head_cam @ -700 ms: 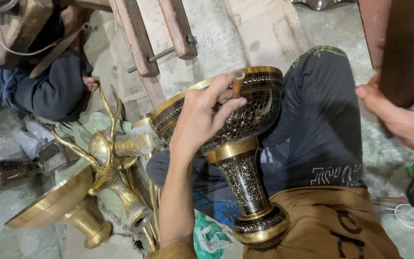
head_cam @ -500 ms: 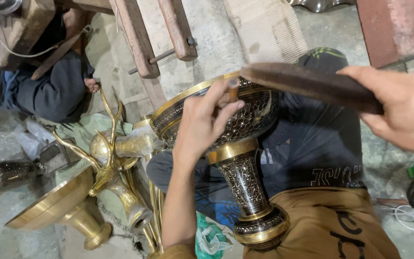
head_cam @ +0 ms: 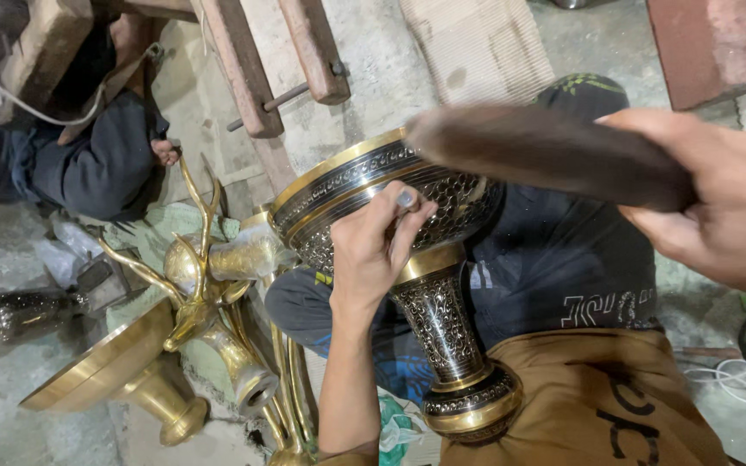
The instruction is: The person sits on the floor with an ornate brass bowl on their lap, holds a small punch against the bowl's rim, and repeatedly strikes the punch with a wooden mallet, working around the rim to shape or decorate the metal surface.
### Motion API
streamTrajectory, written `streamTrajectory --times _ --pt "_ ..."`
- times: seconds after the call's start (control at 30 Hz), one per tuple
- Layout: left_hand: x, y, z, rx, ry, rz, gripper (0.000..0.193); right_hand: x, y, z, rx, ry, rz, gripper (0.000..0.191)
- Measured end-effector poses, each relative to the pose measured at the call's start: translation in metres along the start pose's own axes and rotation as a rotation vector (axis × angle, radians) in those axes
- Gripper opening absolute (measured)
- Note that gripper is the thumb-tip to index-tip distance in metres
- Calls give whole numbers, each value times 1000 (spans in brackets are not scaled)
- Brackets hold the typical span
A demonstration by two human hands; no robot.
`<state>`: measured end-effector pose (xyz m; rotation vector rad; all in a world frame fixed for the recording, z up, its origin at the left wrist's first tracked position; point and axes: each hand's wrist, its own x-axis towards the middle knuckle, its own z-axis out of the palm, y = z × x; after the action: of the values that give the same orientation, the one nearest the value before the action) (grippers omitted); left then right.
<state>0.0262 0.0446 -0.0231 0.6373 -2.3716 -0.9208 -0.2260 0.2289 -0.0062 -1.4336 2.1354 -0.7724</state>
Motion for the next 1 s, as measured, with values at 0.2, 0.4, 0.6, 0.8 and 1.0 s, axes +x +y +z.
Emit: streamTrajectory --times 0.2,0.4,0.6,0.8,1.0 --pt "-3 -8 2 130 26 43 24 11 -1 -14 -346 33 -265 67" --pt "-6 -14 3 127 20 50 23 9 8 -10 -413 -85 -163 73" --pt "-6 -12 1 110 -6 42 24 6 15 -8 -331 -83 -154 77" --pt "-5 -11 -1 130 -19 63 22 3 11 -8 -365 -41 -175 73" --pt "-1 -8 -2 74 -29 56 23 2 12 -6 -203 7 -198 67"
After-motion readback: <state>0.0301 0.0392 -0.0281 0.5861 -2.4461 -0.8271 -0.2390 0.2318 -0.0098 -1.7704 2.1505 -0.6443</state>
